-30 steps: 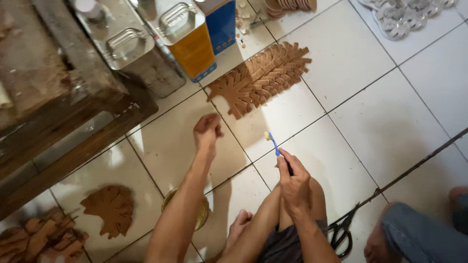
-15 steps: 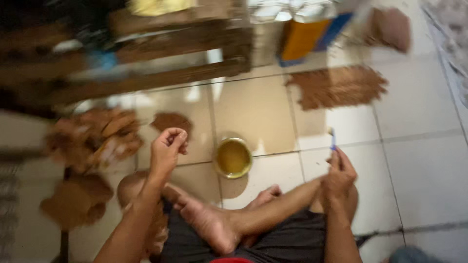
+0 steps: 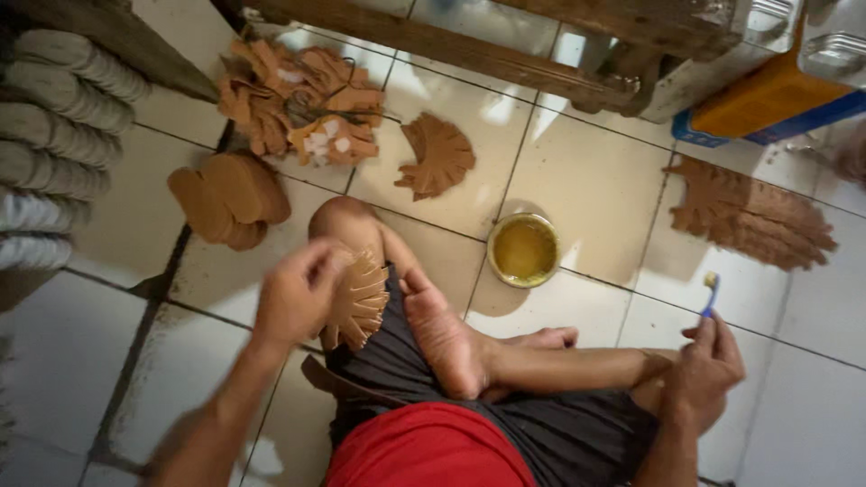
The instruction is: The person sits on the floor and repeatedly applies a yellowish liquid to star-shaped craft pieces using a toothbrush. They dip the brush into a small metal bowl, coat the edges of each piece, and place it on the floor to dry.
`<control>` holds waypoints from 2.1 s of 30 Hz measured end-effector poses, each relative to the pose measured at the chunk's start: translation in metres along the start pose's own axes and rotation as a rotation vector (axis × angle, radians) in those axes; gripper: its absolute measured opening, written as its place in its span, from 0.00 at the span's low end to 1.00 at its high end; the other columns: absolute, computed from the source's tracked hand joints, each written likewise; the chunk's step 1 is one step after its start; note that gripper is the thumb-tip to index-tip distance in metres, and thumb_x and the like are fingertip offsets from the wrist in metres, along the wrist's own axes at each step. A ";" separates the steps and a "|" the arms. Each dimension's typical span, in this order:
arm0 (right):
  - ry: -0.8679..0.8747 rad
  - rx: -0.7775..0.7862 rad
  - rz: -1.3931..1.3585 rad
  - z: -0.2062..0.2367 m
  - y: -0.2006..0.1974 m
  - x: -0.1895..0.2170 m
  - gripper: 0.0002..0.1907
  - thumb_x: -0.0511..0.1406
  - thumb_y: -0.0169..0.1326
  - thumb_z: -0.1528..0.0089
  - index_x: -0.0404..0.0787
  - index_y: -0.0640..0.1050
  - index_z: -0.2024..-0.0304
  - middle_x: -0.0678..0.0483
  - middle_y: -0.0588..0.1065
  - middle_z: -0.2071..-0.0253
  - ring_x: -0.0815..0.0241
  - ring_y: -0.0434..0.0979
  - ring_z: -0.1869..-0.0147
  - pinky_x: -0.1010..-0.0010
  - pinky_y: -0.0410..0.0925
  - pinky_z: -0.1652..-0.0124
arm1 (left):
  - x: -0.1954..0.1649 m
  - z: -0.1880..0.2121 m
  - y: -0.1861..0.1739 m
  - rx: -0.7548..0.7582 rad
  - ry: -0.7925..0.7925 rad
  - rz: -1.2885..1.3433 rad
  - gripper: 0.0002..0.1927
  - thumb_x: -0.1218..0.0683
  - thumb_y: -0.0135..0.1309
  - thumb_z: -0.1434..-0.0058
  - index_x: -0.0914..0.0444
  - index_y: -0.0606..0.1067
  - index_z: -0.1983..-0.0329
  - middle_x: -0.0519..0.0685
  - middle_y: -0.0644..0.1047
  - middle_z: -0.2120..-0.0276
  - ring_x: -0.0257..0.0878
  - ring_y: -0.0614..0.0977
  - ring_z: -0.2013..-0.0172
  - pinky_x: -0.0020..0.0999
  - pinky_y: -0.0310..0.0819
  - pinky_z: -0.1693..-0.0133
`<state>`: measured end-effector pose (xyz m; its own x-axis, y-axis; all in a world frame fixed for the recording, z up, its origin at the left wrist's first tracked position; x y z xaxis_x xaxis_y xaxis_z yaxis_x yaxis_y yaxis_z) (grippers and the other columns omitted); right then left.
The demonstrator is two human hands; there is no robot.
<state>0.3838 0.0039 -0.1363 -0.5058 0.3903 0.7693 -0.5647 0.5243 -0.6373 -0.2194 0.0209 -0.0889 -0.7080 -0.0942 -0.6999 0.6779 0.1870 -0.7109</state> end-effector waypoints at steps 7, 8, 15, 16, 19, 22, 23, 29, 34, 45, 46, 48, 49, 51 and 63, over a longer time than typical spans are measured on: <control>0.038 0.028 -0.086 -0.006 0.054 -0.033 0.17 0.42 0.54 0.30 0.40 0.82 0.46 0.58 0.79 0.69 0.72 0.65 0.74 0.77 0.62 0.72 | 0.005 0.063 0.052 -0.015 0.015 -0.345 0.30 0.45 0.57 0.36 0.69 0.73 0.37 0.63 0.76 0.43 0.59 0.77 0.43 0.50 0.69 0.42; 0.065 0.131 -0.206 -0.001 0.075 -0.033 0.17 0.41 0.54 0.31 0.40 0.82 0.45 0.59 0.75 0.70 0.71 0.62 0.74 0.75 0.59 0.73 | 0.006 0.064 0.055 -0.015 0.015 -0.351 0.29 0.45 0.58 0.37 0.69 0.74 0.39 0.62 0.77 0.43 0.58 0.78 0.44 0.49 0.70 0.42; -0.374 0.510 0.158 0.045 0.159 0.056 0.15 0.39 0.56 0.34 0.44 0.83 0.47 0.48 0.76 0.68 0.55 0.76 0.68 0.65 0.68 0.67 | 0.012 0.059 0.024 0.103 -0.276 -0.166 0.19 0.48 0.62 0.40 0.68 0.79 0.56 0.56 0.83 0.58 0.51 0.84 0.56 0.46 0.77 0.50; -0.382 0.532 0.230 0.047 0.166 0.066 0.14 0.40 0.57 0.34 0.46 0.83 0.48 0.48 0.76 0.67 0.53 0.76 0.68 0.63 0.69 0.66 | 0.019 0.060 0.026 0.176 -0.434 -0.032 0.19 0.47 0.62 0.40 0.67 0.79 0.56 0.55 0.84 0.59 0.49 0.85 0.59 0.44 0.78 0.53; -0.432 0.560 0.354 0.052 0.183 0.090 0.13 0.41 0.56 0.35 0.48 0.84 0.50 0.47 0.77 0.65 0.48 0.78 0.65 0.59 0.70 0.64 | 0.015 0.049 0.023 0.269 -0.524 0.065 0.20 0.48 0.62 0.41 0.67 0.78 0.53 0.54 0.83 0.59 0.48 0.86 0.56 0.46 0.78 0.51; -0.498 0.530 0.259 0.051 0.192 0.112 0.13 0.42 0.56 0.36 0.46 0.83 0.51 0.47 0.78 0.61 0.47 0.80 0.64 0.58 0.71 0.65 | -0.036 0.019 0.007 0.019 0.097 -0.304 0.30 0.49 0.64 0.47 0.73 0.77 0.45 0.63 0.79 0.53 0.59 0.77 0.52 0.50 0.69 0.49; -0.485 0.526 0.230 0.051 0.191 0.113 0.14 0.42 0.56 0.36 0.46 0.83 0.51 0.47 0.78 0.60 0.48 0.80 0.64 0.59 0.71 0.65 | -0.039 0.015 -0.001 -0.073 0.110 -0.233 0.30 0.49 0.63 0.44 0.73 0.75 0.43 0.63 0.78 0.51 0.59 0.76 0.49 0.50 0.68 0.48; -0.469 0.488 0.240 0.054 0.176 0.102 0.13 0.40 0.57 0.36 0.46 0.83 0.50 0.46 0.77 0.66 0.46 0.78 0.66 0.57 0.69 0.65 | -0.058 -0.095 0.095 -0.071 0.195 0.222 0.22 0.53 0.57 0.37 0.68 0.74 0.41 0.63 0.76 0.49 0.59 0.76 0.47 0.49 0.69 0.45; -0.323 0.491 0.165 0.055 0.159 0.076 0.14 0.39 0.57 0.36 0.45 0.83 0.50 0.45 0.75 0.70 0.48 0.76 0.70 0.59 0.68 0.68 | -0.045 -0.204 0.219 0.015 0.163 -0.264 0.17 0.47 0.55 0.37 0.62 0.76 0.51 0.55 0.77 0.57 0.51 0.76 0.54 0.45 0.70 0.52; -0.383 0.495 0.318 0.049 0.161 0.076 0.11 0.40 0.57 0.35 0.49 0.83 0.52 0.47 0.75 0.69 0.45 0.77 0.68 0.56 0.69 0.67 | -0.036 -0.192 0.210 -0.154 0.036 0.027 0.09 0.55 0.62 0.37 0.65 0.77 0.60 0.45 0.77 0.70 0.38 0.77 0.69 0.36 0.73 0.63; -0.489 0.465 0.286 0.049 0.165 0.088 0.11 0.39 0.57 0.36 0.49 0.83 0.52 0.48 0.76 0.66 0.46 0.77 0.67 0.56 0.70 0.67 | -0.036 -0.192 0.205 -0.088 -0.027 0.154 0.08 0.56 0.63 0.36 0.66 0.79 0.59 0.44 0.77 0.69 0.35 0.77 0.68 0.34 0.72 0.63; -0.701 0.388 0.217 0.048 0.171 0.109 0.10 0.37 0.56 0.37 0.48 0.82 0.53 0.49 0.77 0.60 0.47 0.78 0.66 0.58 0.71 0.67 | -0.049 -0.185 0.195 0.034 -0.056 0.550 0.12 0.59 0.60 0.38 0.68 0.76 0.53 0.44 0.77 0.71 0.33 0.76 0.70 0.30 0.70 0.66; -0.681 0.432 0.307 0.045 0.179 0.105 0.10 0.37 0.57 0.37 0.49 0.83 0.54 0.50 0.77 0.63 0.47 0.78 0.66 0.57 0.71 0.67 | -0.056 -0.178 0.188 0.098 -0.070 0.750 0.14 0.61 0.58 0.39 0.68 0.74 0.50 0.44 0.77 0.71 0.31 0.75 0.71 0.28 0.69 0.68; -0.628 0.516 0.495 0.041 0.186 0.090 0.10 0.37 0.57 0.37 0.51 0.84 0.54 0.51 0.76 0.67 0.47 0.78 0.67 0.55 0.70 0.68 | -0.066 -0.158 0.157 0.102 -0.038 0.875 0.12 0.60 0.58 0.35 0.69 0.75 0.50 0.41 0.77 0.65 0.29 0.76 0.64 0.25 0.71 0.60; -0.245 0.148 -0.050 0.021 -0.039 0.066 0.14 0.31 0.56 0.30 0.39 0.81 0.42 0.50 0.79 0.61 0.63 0.76 0.60 0.72 0.67 0.61 | -0.130 -0.059 0.121 0.454 -0.223 0.850 0.09 0.60 0.59 0.33 0.69 0.78 0.52 0.45 0.77 0.68 0.31 0.73 0.73 0.26 0.68 0.71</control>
<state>0.3582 -0.0066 -0.0616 -0.6075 0.1633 0.7774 -0.6725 0.4153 -0.6127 -0.0565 0.1134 -0.0800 0.0717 -0.2927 -0.9535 0.9880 -0.1106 0.1082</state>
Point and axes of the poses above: each hand's wrist, its own z-axis away from the middle knuckle, its own y-axis out of the palm, x = y × z, the point moved 8 cm from there along -z, towards the middle knuckle
